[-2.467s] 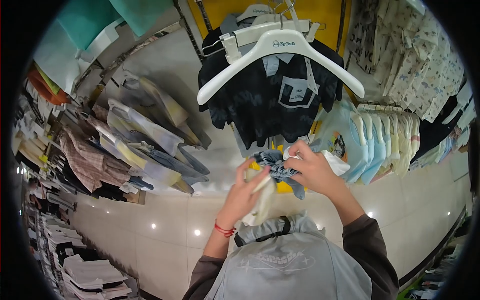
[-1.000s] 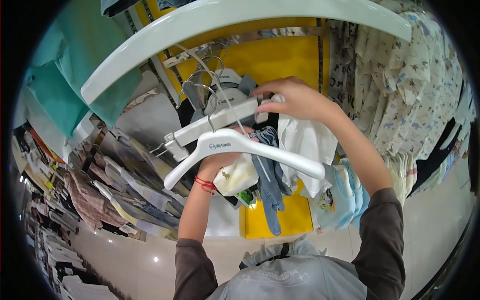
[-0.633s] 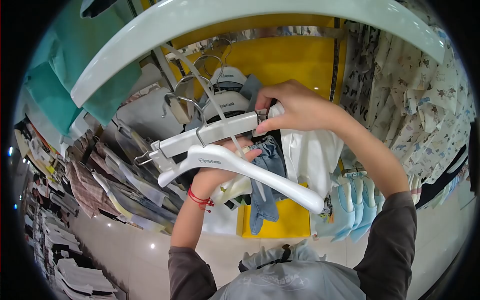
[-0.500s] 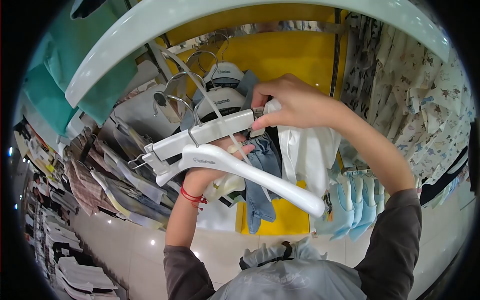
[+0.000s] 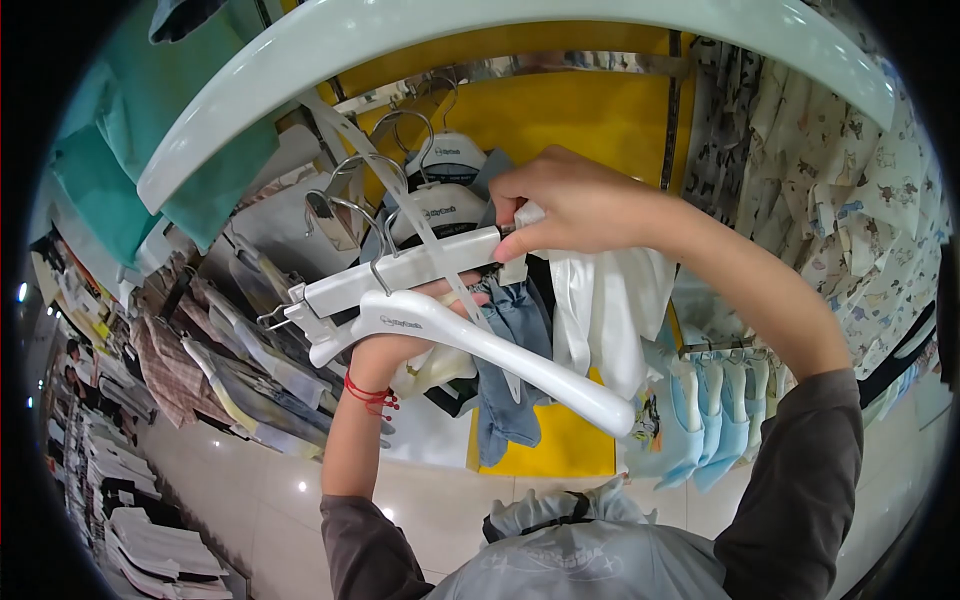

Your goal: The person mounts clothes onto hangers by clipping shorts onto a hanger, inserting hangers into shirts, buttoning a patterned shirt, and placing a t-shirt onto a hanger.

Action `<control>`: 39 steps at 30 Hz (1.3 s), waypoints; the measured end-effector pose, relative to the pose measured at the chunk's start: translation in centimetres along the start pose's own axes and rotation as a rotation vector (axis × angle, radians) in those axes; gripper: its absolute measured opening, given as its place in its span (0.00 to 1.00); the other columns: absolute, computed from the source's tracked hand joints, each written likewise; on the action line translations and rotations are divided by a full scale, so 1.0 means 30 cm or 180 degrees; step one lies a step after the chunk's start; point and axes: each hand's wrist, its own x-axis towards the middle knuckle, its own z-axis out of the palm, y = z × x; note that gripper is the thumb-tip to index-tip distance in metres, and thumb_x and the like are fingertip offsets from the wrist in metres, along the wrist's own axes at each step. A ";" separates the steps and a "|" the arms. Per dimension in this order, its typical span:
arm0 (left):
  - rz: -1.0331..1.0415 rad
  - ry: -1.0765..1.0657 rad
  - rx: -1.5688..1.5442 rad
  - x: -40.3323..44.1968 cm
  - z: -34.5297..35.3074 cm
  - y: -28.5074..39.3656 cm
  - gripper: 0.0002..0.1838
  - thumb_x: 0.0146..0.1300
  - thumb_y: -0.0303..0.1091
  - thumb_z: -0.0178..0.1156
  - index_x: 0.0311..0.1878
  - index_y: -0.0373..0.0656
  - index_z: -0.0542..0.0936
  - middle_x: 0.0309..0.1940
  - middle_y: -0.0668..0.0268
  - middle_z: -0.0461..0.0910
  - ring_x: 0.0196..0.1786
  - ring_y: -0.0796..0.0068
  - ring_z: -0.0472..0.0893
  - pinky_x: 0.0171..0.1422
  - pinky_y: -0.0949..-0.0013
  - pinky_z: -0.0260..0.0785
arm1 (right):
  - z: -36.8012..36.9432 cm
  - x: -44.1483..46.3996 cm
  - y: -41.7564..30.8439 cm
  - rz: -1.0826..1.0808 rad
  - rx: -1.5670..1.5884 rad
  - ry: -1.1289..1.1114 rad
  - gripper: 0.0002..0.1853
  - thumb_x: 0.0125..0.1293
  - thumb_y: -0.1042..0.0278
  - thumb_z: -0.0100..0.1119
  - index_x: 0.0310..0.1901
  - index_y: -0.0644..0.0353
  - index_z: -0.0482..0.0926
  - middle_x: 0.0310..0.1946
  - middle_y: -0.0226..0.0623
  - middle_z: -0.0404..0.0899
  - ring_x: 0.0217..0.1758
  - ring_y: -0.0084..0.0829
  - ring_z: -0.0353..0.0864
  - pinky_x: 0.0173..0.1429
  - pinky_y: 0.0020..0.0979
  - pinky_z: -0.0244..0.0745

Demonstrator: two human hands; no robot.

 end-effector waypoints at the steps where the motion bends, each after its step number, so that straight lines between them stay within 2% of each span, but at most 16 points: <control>1: -0.0024 0.0028 -0.0305 -0.002 0.003 0.011 0.19 0.58 0.32 0.64 0.50 0.33 0.77 0.40 0.58 0.81 0.40 0.78 0.80 0.46 0.75 0.74 | -0.005 0.002 -0.007 0.0003 -0.0048 -0.0037 0.20 0.52 0.51 0.66 0.31 0.63 0.77 0.29 0.41 0.79 0.33 0.39 0.77 0.38 0.35 0.69; 4: -0.0050 -0.0096 0.0041 0.004 -0.001 -0.038 0.18 0.64 0.39 0.57 0.58 0.53 0.75 0.43 0.63 0.82 0.42 0.71 0.81 0.49 0.70 0.72 | -0.006 0.007 -0.011 0.0006 -0.0007 -0.0125 0.20 0.52 0.51 0.66 0.31 0.63 0.77 0.29 0.41 0.79 0.32 0.40 0.77 0.37 0.35 0.68; 6: 0.0793 0.0160 0.1186 0.008 -0.004 -0.086 0.19 0.63 0.39 0.57 0.57 0.49 0.76 0.40 0.62 0.83 0.40 0.72 0.80 0.48 0.70 0.71 | -0.001 0.009 -0.008 -0.0038 0.0070 -0.0133 0.20 0.52 0.51 0.66 0.31 0.63 0.77 0.28 0.41 0.79 0.32 0.40 0.76 0.37 0.36 0.68; 8: 0.1087 0.0397 0.1630 0.011 0.004 -0.097 0.19 0.63 0.40 0.58 0.56 0.47 0.76 0.39 0.61 0.83 0.39 0.73 0.80 0.47 0.70 0.71 | 0.007 0.009 -0.003 -0.0118 0.0136 -0.0107 0.19 0.52 0.52 0.66 0.31 0.63 0.77 0.28 0.41 0.79 0.31 0.40 0.76 0.37 0.36 0.67; 13: 0.0223 0.0569 0.0741 0.021 0.041 -0.017 0.20 0.58 0.42 0.63 0.52 0.44 0.78 0.39 0.62 0.81 0.38 0.71 0.79 0.46 0.69 0.71 | 0.000 0.016 -0.008 -0.0009 0.0026 -0.0266 0.18 0.52 0.55 0.66 0.33 0.62 0.77 0.31 0.41 0.78 0.35 0.40 0.76 0.39 0.36 0.67; 16: 0.0669 0.1186 0.0378 0.033 0.059 -0.027 0.20 0.55 0.41 0.66 0.49 0.43 0.79 0.39 0.63 0.81 0.36 0.71 0.78 0.47 0.68 0.71 | -0.019 0.023 -0.034 0.0180 -0.0009 -0.0470 0.18 0.52 0.55 0.66 0.34 0.62 0.76 0.34 0.43 0.78 0.39 0.41 0.76 0.42 0.37 0.68; 19: 0.0285 0.1287 -0.0162 0.022 0.048 0.016 0.20 0.53 0.39 0.68 0.48 0.41 0.78 0.38 0.64 0.81 0.38 0.71 0.78 0.48 0.68 0.71 | -0.002 0.017 -0.030 0.0317 0.0023 -0.0502 0.18 0.52 0.54 0.66 0.35 0.62 0.77 0.38 0.44 0.78 0.42 0.42 0.76 0.45 0.37 0.69; 22: 0.0137 0.1188 -0.0351 0.002 0.052 -0.007 0.22 0.52 0.35 0.68 0.50 0.40 0.77 0.42 0.63 0.81 0.43 0.72 0.78 0.51 0.69 0.70 | 0.039 -0.005 -0.010 0.0293 0.0169 -0.0438 0.20 0.53 0.54 0.65 0.38 0.63 0.77 0.38 0.46 0.79 0.42 0.42 0.77 0.45 0.37 0.70; 24: -0.0040 0.0606 -0.0514 -0.015 0.015 -0.030 0.24 0.51 0.33 0.69 0.52 0.39 0.76 0.45 0.63 0.80 0.45 0.72 0.78 0.52 0.69 0.70 | 0.055 -0.018 -0.015 0.0361 0.0340 -0.0490 0.21 0.53 0.54 0.65 0.40 0.63 0.78 0.37 0.48 0.79 0.42 0.44 0.77 0.46 0.38 0.71; 28: 0.0296 0.0219 0.0124 -0.049 -0.023 -0.053 0.25 0.49 0.32 0.70 0.52 0.38 0.76 0.49 0.62 0.78 0.49 0.71 0.77 0.54 0.70 0.69 | 0.060 -0.018 -0.043 0.0641 0.0494 -0.0679 0.22 0.52 0.52 0.64 0.43 0.62 0.79 0.36 0.52 0.79 0.44 0.47 0.77 0.48 0.40 0.71; 29: -0.0028 0.0026 0.0190 -0.069 -0.051 -0.093 0.28 0.48 0.34 0.70 0.54 0.38 0.75 0.50 0.60 0.77 0.52 0.67 0.76 0.59 0.68 0.66 | 0.062 -0.016 -0.045 0.0679 0.0458 -0.0708 0.22 0.52 0.52 0.64 0.43 0.61 0.79 0.36 0.52 0.79 0.43 0.47 0.78 0.47 0.40 0.71; 32: -0.0325 -0.0297 -0.0021 -0.109 -0.097 -0.168 0.33 0.46 0.36 0.72 0.57 0.38 0.72 0.53 0.58 0.75 0.56 0.65 0.73 0.63 0.68 0.62 | 0.072 -0.015 -0.030 0.0557 0.0395 -0.0594 0.23 0.52 0.51 0.64 0.42 0.63 0.79 0.35 0.52 0.79 0.43 0.46 0.77 0.47 0.39 0.71; 33: -0.0630 -0.0365 -0.0413 -0.129 -0.100 -0.144 0.36 0.46 0.39 0.72 0.59 0.37 0.70 0.53 0.58 0.74 0.59 0.66 0.70 0.66 0.67 0.58 | 0.079 -0.013 -0.021 0.0525 0.0439 -0.0541 0.24 0.51 0.51 0.65 0.41 0.64 0.78 0.34 0.51 0.79 0.40 0.44 0.78 0.45 0.37 0.71; 36: -0.1064 -0.0712 -0.0261 -0.161 -0.086 -0.247 0.43 0.48 0.39 0.69 0.66 0.34 0.60 0.60 0.53 0.66 0.63 0.63 0.65 0.68 0.69 0.54 | 0.082 -0.010 -0.017 0.0475 0.0587 -0.0462 0.24 0.51 0.51 0.66 0.40 0.65 0.78 0.34 0.49 0.79 0.37 0.43 0.78 0.44 0.35 0.72; 37: -0.1076 -0.0874 -0.0715 -0.166 -0.061 -0.225 0.49 0.49 0.38 0.69 0.69 0.34 0.52 0.62 0.51 0.63 0.64 0.64 0.63 0.69 0.70 0.52 | 0.082 -0.008 -0.020 0.0359 0.0514 -0.0467 0.20 0.52 0.59 0.67 0.40 0.65 0.76 0.32 0.46 0.79 0.35 0.39 0.78 0.43 0.32 0.71; 39: -0.1115 -0.0777 -0.1501 -0.187 0.017 -0.298 0.50 0.50 0.38 0.69 0.70 0.34 0.50 0.60 0.53 0.66 0.62 0.66 0.66 0.67 0.71 0.56 | 0.090 -0.003 -0.026 0.0520 0.0509 -0.0446 0.21 0.51 0.56 0.67 0.40 0.65 0.77 0.32 0.47 0.79 0.36 0.41 0.79 0.43 0.34 0.72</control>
